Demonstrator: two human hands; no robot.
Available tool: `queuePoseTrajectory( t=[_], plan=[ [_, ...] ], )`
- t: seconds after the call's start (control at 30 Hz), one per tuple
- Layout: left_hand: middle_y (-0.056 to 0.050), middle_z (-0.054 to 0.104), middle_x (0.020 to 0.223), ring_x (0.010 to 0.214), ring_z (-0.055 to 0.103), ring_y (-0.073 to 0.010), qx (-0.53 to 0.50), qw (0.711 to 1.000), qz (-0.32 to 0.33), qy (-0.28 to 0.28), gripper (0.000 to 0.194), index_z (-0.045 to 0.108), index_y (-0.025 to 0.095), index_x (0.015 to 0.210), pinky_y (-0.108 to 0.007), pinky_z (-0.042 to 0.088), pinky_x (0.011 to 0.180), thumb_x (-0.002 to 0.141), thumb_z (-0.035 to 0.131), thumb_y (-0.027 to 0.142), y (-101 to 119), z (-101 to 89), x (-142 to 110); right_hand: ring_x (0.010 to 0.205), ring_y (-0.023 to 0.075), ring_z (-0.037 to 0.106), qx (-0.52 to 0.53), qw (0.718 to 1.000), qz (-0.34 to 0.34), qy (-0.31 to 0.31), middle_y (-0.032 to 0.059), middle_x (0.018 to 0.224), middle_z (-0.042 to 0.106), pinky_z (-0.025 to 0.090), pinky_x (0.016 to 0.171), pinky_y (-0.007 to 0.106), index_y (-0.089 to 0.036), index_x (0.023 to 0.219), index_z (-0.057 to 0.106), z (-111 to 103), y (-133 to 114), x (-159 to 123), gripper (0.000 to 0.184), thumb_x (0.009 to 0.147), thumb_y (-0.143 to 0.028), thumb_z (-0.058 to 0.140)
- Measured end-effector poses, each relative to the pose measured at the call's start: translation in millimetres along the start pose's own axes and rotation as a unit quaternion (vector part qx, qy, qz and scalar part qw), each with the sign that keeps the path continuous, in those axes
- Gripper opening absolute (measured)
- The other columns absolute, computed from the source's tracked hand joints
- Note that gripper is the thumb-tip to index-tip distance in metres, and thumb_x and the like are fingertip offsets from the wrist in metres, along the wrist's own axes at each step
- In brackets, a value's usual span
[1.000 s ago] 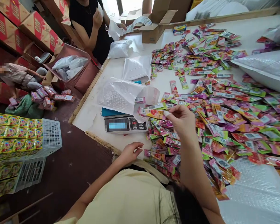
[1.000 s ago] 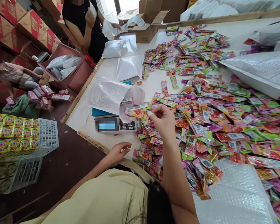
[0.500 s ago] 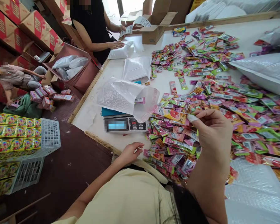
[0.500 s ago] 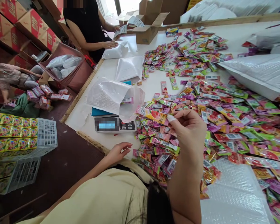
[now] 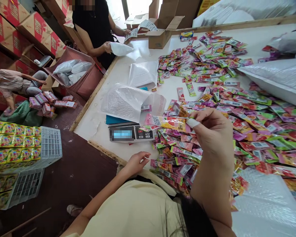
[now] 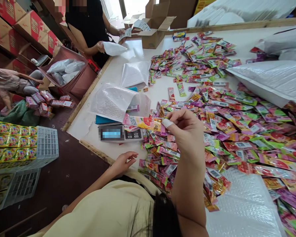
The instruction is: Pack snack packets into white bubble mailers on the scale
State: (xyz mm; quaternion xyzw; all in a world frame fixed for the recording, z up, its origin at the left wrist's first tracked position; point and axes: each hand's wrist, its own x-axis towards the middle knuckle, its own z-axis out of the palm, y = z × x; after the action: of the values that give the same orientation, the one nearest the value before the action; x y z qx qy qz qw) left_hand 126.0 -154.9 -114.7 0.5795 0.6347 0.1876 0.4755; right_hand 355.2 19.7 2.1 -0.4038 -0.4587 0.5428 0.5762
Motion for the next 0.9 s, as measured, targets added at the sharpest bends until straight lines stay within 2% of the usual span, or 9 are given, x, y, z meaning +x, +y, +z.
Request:
queuePoseTrajectory(
  t=[0.13,0.23,0.37,0.47,0.57,0.63,0.8,0.9],
  plan=[
    [-0.012,0.073,0.121,0.098,0.07,-0.0207,-0.005,1.0,-0.004,0.005,0.033,0.067,0.019,0.123,-0.034,0.055,0.087,0.094,0.057,0.032,-0.3,-1.3,-0.8,0.069,0.0105,0.057,0.016,0.999,0.012,-0.025,0.0008,0.079,0.064,0.046,0.056,0.022,-0.02,0.067,0.057,12.4,8.4,11.7,0.026,0.061,-0.02,0.082],
    [-0.012,0.074,0.12,0.097,0.07,-0.0205,-0.009,1.0,-0.009,0.008,0.033,0.068,0.019,0.122,-0.034,0.055,0.086,0.094,0.058,0.032,-0.1,-2.2,-1.1,0.07,0.0113,0.058,-0.027,0.999,0.014,-0.019,0.0016,0.08,0.065,0.047,0.056,0.023,-0.02,0.067,0.058,9.9,12.1,11.5,0.025,0.061,-0.022,0.082],
    [-0.011,0.074,0.119,0.099,0.07,-0.0205,-0.007,1.0,-0.012,0.006,0.033,0.069,0.02,0.122,-0.034,0.056,0.089,0.093,0.058,0.03,-0.6,-2.5,-1.1,0.073,0.0133,0.062,-0.071,0.997,-0.034,0.018,0.0026,0.079,0.066,0.05,0.059,0.025,-0.021,0.067,0.061,-9.6,-0.5,-1.4,0.022,0.061,-0.02,0.082],
    [-0.011,0.074,0.119,0.099,0.07,-0.0204,-0.007,1.0,-0.012,0.0,0.033,0.069,0.02,0.122,-0.034,0.056,0.09,0.093,0.058,0.03,-0.5,-1.8,-0.3,0.076,0.0171,0.063,-0.119,0.988,-0.058,0.076,0.0047,0.081,0.067,0.05,0.057,0.029,-0.023,0.068,0.063,-29.2,-19.6,-13.8,0.022,0.059,-0.019,0.083],
    [-0.011,0.073,0.118,0.1,0.07,-0.0206,-0.008,1.0,-0.009,-0.005,0.033,0.068,0.02,0.122,-0.033,0.055,0.091,0.093,0.058,0.029,0.4,-1.1,0.9,0.072,0.0187,0.062,-0.182,0.972,-0.055,0.141,0.0064,0.08,0.066,0.049,0.057,0.034,-0.025,0.068,0.064,-45.1,-36.0,-23.5,0.023,0.059,-0.024,0.085],
    [-0.011,0.073,0.118,0.101,0.07,-0.021,-0.009,1.0,-0.005,-0.006,0.032,0.068,0.02,0.122,-0.033,0.055,0.091,0.093,0.058,0.03,1.0,-0.7,1.5,0.067,0.0186,0.059,-0.204,0.966,-0.045,0.155,0.0072,0.078,0.066,0.048,0.055,0.036,-0.025,0.066,0.063,-52.3,-41.9,-27.9,0.028,0.056,-0.031,0.089],
    [-0.011,0.074,0.118,0.098,0.07,-0.0209,-0.012,1.0,-0.006,-0.001,0.032,0.069,0.019,0.12,-0.033,0.055,0.087,0.092,0.058,0.029,5.4,-0.8,0.2,0.065,0.0197,0.059,-0.24,0.963,0.023,0.117,0.0093,0.085,0.067,0.043,0.043,0.033,-0.027,0.067,0.064,-65.4,-42.4,-36.6,0.039,0.051,-0.049,0.092],
    [-0.01,0.075,0.111,0.092,0.069,-0.0198,-0.029,0.999,-0.003,0.022,0.028,0.07,0.018,0.113,-0.031,0.054,0.081,0.092,0.057,0.03,17.9,-6.8,-2.0,0.066,0.0206,0.061,-0.252,0.964,0.038,0.076,0.0093,0.087,0.066,0.045,0.041,0.033,-0.028,0.066,0.064,-76.3,-38.6,-39.8,0.04,0.052,-0.053,0.092]
  ],
)
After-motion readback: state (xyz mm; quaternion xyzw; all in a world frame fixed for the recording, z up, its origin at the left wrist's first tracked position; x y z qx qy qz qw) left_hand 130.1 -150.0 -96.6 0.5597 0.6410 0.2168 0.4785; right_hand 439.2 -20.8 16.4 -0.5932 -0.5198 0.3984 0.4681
